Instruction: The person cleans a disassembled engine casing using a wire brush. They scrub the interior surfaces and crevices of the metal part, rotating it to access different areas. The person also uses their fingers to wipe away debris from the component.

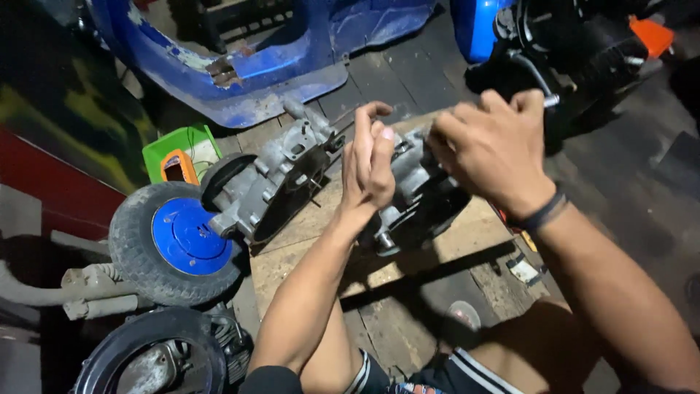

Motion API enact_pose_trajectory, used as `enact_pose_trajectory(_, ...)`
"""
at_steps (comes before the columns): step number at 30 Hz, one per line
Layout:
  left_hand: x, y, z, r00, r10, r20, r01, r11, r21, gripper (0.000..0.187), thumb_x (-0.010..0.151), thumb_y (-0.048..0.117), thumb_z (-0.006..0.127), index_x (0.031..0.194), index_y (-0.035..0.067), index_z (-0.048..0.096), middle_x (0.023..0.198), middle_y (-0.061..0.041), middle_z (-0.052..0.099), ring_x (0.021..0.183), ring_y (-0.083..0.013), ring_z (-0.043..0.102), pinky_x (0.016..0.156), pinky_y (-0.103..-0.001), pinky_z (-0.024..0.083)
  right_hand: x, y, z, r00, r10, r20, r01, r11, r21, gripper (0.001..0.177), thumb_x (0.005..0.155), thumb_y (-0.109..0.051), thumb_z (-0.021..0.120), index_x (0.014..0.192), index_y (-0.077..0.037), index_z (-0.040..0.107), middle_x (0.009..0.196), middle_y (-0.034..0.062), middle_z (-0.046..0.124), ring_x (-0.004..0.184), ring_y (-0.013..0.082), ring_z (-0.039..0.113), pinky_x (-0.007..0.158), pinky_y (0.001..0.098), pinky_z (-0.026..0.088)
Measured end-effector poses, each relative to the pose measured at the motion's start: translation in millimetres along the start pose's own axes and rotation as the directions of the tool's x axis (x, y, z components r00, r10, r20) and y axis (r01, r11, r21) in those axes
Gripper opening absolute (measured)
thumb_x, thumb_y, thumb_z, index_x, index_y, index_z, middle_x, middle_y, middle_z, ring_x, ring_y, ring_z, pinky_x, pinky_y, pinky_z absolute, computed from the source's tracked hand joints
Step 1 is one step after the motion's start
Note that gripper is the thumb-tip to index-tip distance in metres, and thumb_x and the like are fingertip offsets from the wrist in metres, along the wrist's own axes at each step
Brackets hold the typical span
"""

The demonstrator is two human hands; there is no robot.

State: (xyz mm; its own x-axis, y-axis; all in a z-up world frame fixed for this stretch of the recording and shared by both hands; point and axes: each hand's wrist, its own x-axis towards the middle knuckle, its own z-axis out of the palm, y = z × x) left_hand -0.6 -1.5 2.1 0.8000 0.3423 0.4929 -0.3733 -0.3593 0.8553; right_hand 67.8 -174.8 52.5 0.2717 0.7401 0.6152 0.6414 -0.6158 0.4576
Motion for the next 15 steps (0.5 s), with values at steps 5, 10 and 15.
enact_pose_trajectory(5, -0.3, -0.7, -0.1, 1.0, -0.003, 0.002, 0.003, 1.0, 0.015, 0.048, 0.094, 0.034, 0.031, 0.128, 0.002, 0.045, 0.068, -0.001, 0.053, 0.058, -0.0158, 0.044, 0.057, -0.035, 0.033, -0.3, 7.4, 2.2, 0.999, 0.035, 0.021, -0.033, 0.995, -0.096, 0.019, 0.108, -0.043, 0.073, 0.096, -0.03, 0.068, 0.087, -0.0139, 0.065, 0.081, 0.0119, 0.05, 0.089, 0.0347, 0.034)
enact_pose_trajectory(10, 2.8, -3.9, 1.0, 1.0, 0.02, -0.005, -0.02, 1.0, 0.009, 0.047, 0.095, 0.032, 0.032, 0.128, 0.001, 0.046, 0.069, -0.001, 0.053, 0.058, -0.0151, 0.042, 0.057, -0.034, 0.033, -1.3, 17.6, -4.1, 0.999, 0.046, -0.009, -0.047, 0.989, -0.139, 0.025, 0.111, -0.039, 0.076, 0.093, -0.028, 0.064, 0.085, -0.0134, 0.062, 0.083, 0.0119, 0.05, 0.093, 0.0348, 0.035)
enact_pose_trajectory(15, -0.1, 1.6, -1.4, 1.0, -0.007, -0.005, 0.008, 0.999, 0.041, 0.048, 0.094, 0.033, 0.033, 0.127, 0.001, 0.046, 0.07, -0.002, 0.054, 0.06, -0.0166, 0.046, 0.059, -0.035, 0.036, 6.5, 14.0, -18.8, 1.0, 0.02, -0.001, -0.02, 0.984, -0.179, 0.025, 0.109, -0.039, 0.075, 0.088, -0.03, 0.065, 0.083, -0.0143, 0.062, 0.082, 0.0117, 0.052, 0.091, 0.0353, 0.036)
